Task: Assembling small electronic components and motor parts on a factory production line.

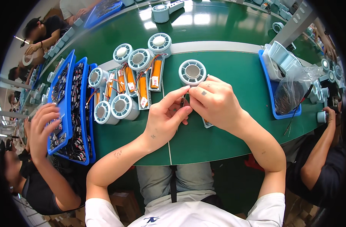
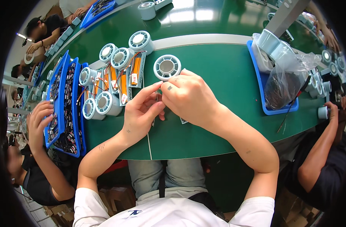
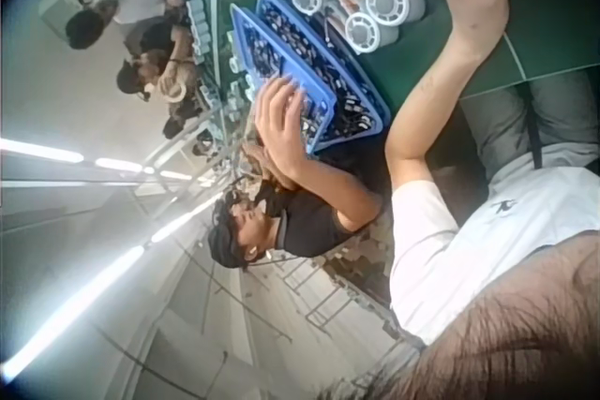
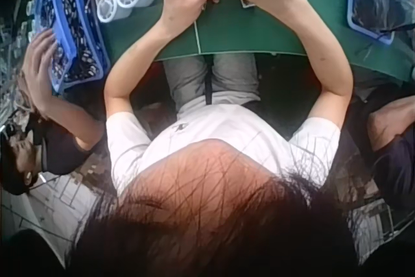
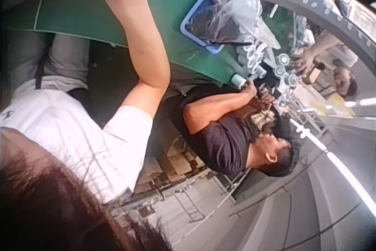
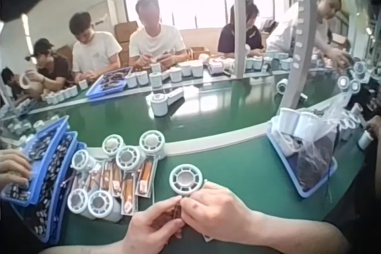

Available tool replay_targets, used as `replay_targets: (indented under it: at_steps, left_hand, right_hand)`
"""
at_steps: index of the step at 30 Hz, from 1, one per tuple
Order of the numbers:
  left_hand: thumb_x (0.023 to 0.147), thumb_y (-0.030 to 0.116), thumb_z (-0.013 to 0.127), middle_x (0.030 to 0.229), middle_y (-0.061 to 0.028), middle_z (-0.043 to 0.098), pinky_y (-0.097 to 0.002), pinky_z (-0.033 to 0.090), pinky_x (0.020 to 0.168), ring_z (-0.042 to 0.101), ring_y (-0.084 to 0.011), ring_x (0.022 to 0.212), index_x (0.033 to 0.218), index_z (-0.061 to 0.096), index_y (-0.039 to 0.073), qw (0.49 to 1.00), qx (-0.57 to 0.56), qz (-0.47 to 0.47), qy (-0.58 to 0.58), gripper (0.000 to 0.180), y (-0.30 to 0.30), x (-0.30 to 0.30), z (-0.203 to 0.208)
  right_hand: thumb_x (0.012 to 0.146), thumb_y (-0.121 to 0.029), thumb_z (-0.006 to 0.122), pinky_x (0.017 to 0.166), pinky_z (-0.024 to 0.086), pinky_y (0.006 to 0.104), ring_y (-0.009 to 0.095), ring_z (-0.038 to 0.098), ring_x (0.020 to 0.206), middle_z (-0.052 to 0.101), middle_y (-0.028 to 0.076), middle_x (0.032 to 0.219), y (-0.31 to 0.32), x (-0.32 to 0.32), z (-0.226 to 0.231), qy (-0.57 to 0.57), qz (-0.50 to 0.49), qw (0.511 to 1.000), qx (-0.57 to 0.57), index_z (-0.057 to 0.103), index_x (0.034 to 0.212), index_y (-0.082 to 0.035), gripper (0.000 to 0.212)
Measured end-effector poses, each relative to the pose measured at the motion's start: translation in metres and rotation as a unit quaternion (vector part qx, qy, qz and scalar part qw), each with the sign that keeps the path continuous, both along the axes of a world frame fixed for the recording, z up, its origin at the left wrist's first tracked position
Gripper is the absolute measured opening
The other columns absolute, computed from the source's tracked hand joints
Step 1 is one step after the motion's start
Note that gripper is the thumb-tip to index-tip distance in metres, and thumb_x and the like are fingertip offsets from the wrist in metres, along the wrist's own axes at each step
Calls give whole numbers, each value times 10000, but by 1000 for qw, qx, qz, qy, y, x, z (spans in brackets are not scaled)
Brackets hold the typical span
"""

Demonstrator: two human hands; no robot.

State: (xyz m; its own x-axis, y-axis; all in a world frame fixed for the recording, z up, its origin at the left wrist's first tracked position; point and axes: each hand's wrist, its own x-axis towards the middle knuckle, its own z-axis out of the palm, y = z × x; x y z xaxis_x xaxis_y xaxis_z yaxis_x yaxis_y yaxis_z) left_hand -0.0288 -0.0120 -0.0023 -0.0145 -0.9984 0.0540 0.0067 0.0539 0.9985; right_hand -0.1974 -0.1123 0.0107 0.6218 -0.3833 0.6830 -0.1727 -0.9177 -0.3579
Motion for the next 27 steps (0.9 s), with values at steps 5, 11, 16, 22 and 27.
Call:
replay_targets:
  at_steps: [5,11,16,22,27]
  left_hand:
    - [988,14,631,990,-67,653,-235,555,669,634,-90,779,1430,536,50,999,15,-6,38,454,0,1,4]
    - [994,18,622,1010,-69,650,-240,556,690,632,-91,782,1424,539,44,997,16,-16,75,439,1,3,2]
    - [997,15,616,1021,-73,652,-239,553,685,630,-91,781,1416,543,41,998,21,-22,48,427,1,5,5]
    - [995,12,616,1006,-70,658,-235,550,678,632,-88,776,1406,548,40,997,18,-21,66,418,2,5,1]
    - [994,10,618,985,-62,657,-233,549,677,635,-86,775,1403,548,37,998,11,-26,50,416,1,5,0]
  right_hand:
    - [773,-48,714,647,530,377,271,632,668,650,70,752,1,-1,5,1,-1,1000,29,585,752,-34,131]
    - [730,30,739,601,522,332,243,608,617,646,71,726,6,2,7,-2,-12,1000,-9,617,783,-28,145]
    - [726,25,747,565,509,327,234,593,593,646,67,717,3,-3,6,17,-29,998,61,628,785,-33,144]
    - [718,24,757,549,511,323,235,615,614,653,64,725,1,-3,6,-2,-6,999,49,642,793,-35,150]
    - [717,27,766,557,523,318,241,641,648,659,66,745,2,-3,7,-6,9,1000,18,647,800,-34,158]
